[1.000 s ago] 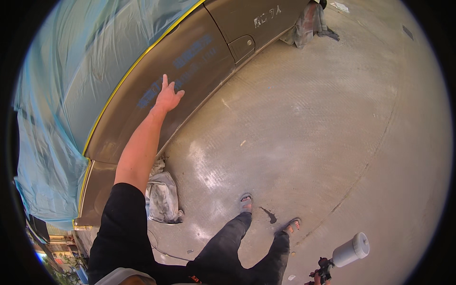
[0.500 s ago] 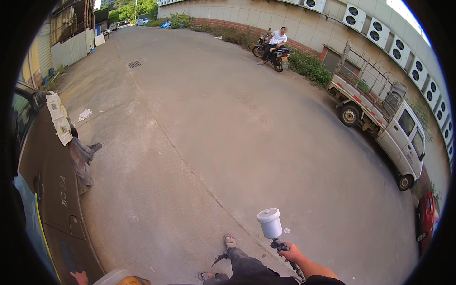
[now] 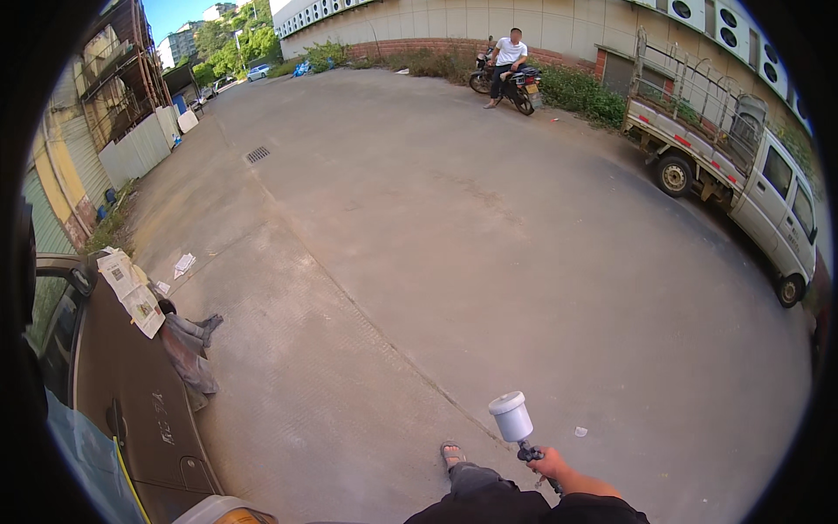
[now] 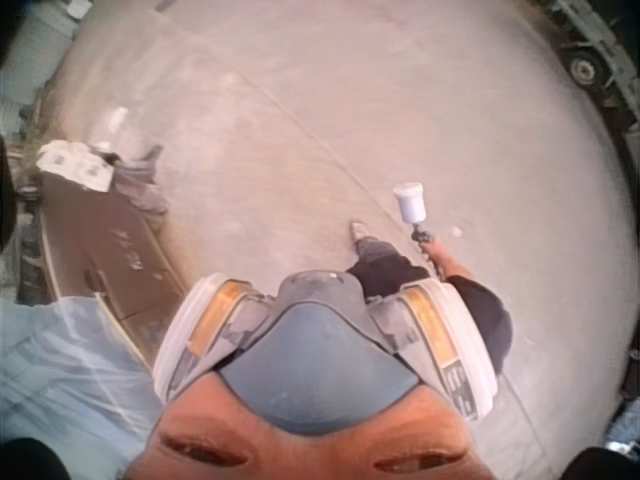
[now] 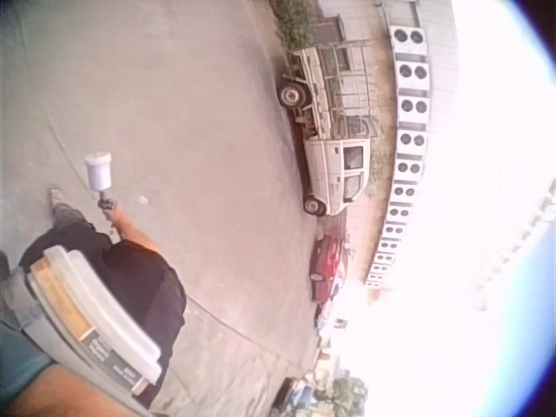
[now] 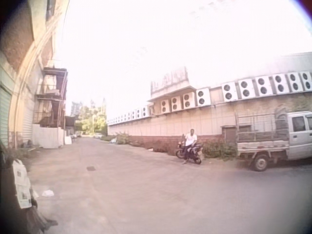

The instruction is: The person uses a spray gun to apply paint to the side and rear of a car. They move around the vehicle, spraying the door, rear quarter panel, and trunk area while parts of the car are masked with plastic and newspaper.

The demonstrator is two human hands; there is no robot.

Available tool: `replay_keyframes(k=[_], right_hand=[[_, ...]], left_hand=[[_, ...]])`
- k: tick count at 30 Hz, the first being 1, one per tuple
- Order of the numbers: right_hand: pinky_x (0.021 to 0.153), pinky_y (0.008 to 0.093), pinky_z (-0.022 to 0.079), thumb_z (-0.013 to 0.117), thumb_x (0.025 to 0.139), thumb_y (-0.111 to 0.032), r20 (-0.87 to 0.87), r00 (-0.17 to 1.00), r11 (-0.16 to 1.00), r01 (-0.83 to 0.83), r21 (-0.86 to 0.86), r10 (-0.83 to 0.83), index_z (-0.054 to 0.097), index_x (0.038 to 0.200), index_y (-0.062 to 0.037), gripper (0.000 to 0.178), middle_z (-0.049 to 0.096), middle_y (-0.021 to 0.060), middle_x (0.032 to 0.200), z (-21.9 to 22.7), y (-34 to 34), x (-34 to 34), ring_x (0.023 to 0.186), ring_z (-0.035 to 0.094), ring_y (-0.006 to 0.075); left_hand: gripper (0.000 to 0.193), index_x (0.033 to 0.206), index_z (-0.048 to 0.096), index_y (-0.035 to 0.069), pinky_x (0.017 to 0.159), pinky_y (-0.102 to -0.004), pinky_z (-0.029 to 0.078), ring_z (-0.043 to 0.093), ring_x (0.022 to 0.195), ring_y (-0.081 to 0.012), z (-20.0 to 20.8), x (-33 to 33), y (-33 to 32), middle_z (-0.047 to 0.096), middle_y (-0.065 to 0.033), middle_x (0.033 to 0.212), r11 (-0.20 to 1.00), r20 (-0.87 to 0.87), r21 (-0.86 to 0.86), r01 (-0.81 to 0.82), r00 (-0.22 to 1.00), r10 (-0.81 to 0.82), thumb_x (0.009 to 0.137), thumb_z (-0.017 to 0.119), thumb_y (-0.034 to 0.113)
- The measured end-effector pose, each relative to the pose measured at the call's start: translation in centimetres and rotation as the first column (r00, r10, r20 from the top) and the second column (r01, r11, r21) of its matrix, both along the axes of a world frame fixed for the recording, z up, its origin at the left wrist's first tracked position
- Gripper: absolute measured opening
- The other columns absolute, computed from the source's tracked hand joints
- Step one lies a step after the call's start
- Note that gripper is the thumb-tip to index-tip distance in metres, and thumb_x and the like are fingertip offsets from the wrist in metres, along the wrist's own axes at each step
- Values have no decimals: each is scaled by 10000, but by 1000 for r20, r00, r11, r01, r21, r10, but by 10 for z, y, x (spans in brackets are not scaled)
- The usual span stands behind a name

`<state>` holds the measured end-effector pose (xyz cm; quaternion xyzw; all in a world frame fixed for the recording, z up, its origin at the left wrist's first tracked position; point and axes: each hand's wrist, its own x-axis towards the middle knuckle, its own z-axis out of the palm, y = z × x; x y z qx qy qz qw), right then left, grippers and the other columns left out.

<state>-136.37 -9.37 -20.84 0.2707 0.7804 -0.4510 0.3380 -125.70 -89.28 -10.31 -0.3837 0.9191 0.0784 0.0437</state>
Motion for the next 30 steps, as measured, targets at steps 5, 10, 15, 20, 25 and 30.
replay_keyframes(k=[5,10,15,20,25,30], right_hand=[[544,351,609,744,807,-157,-75,995,996,-76,-40,72,640,1246,-60,462,703,95,845,5,-30,-98,696,683,188],[534,331,608,745,800,-143,-197,977,992,-100,-82,83,573,1372,-76,601,700,88,888,23,-75,-200,731,680,175],[545,325,609,737,797,-134,-231,973,992,-46,-117,18,528,1423,-78,662,697,86,917,18,-133,-261,743,675,172],[517,334,606,726,784,-79,-278,954,981,58,-184,-109,537,1388,-47,634,682,98,929,25,-190,-307,744,677,186],[418,304,558,694,836,-91,-267,949,947,78,-312,-166,594,1191,-2,379,652,97,850,39,-231,-370,676,661,184],[376,283,516,703,860,-146,-380,925,985,-50,-166,-17,619,1049,20,265,645,97,751,51,-255,-555,546,615,173]], left_hand=[[629,1308,569,-65,965,-445,470,601,1098,-366,-10,-89,54,649,-220,1204,980,14,192,53,998,-56,919,618,426],[604,1301,580,-54,931,-434,490,624,1055,-344,-38,-149,71,669,-199,1178,926,70,377,11,997,-40,921,619,414],[579,1294,592,-43,898,-423,510,646,1012,-323,-100,-188,54,688,-178,1152,822,175,554,-133,984,42,923,620,401],[554,1287,604,-32,864,-413,530,668,969,-302,-137,-169,55,708,-158,1126,634,314,684,-362,930,193,926,621,389],[523,1140,681,20,928,-425,514,648,1108,-376,-148,-163,82,697,-209,1151,633,263,719,-287,955,134,870,646,467],[516,1270,623,25,961,-385,502,659,1121,-313,-120,-284,28,686,-191,1204,581,-101,771,-261,851,516,894,664,377]])
